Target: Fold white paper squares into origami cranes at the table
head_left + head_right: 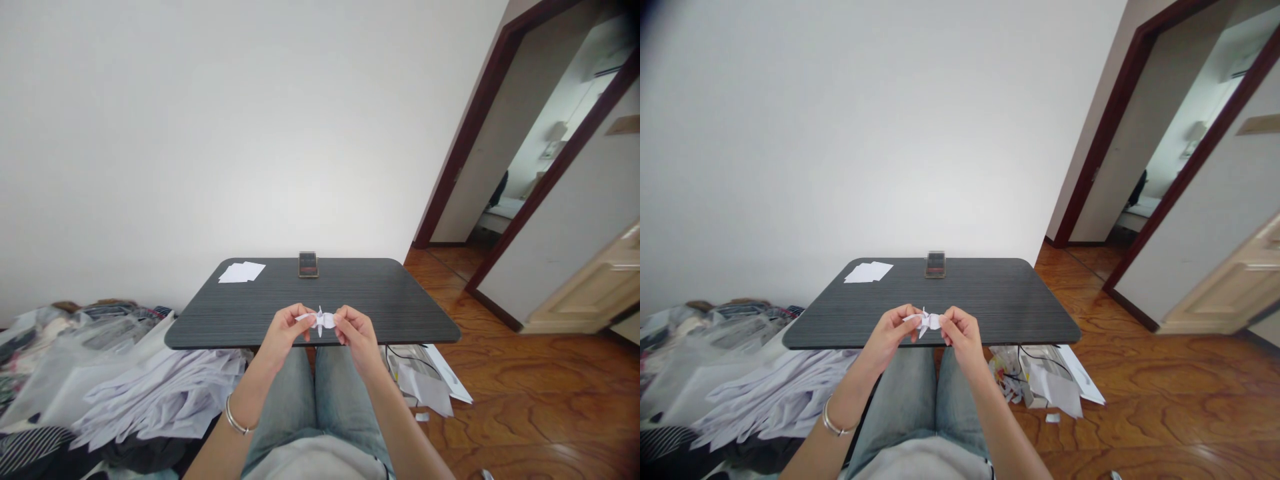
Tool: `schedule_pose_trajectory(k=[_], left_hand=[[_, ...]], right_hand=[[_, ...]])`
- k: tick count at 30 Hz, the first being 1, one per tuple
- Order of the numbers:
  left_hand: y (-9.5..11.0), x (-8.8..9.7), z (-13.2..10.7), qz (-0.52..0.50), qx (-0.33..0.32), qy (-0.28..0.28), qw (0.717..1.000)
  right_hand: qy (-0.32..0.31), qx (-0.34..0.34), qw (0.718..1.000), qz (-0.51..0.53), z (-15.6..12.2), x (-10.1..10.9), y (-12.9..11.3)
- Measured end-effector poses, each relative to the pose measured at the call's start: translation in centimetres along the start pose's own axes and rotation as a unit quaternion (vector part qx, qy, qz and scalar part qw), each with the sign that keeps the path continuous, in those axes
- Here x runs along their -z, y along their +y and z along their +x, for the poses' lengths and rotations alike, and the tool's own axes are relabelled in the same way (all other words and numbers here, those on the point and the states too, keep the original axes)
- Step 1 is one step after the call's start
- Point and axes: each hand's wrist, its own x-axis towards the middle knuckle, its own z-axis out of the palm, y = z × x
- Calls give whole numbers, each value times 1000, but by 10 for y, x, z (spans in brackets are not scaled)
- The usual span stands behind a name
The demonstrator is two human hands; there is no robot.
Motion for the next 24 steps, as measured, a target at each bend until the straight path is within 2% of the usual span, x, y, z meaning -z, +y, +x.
schedule_pose_trajectory(k=[8,16,18,20,22,24], left_hand=[[-10,3,3,-7,32,8,999],[-10,3,3,24,27,25,999],[-11,4,2,45,-16,66,997],[-12,6,0,101,-99,144,979],[-13,6,-3,186,-191,215,939],[-12,5,-6,267,-248,230,903]], right_hand=[[10,-10,1000,-2,7,1,13],[31,-13,999,-6,9,-2,12],[52,-21,998,-1,9,-2,12],[85,-25,996,1,9,-1,11],[117,-26,993,-3,9,-1,11],[135,-23,990,-9,10,-2,11]])
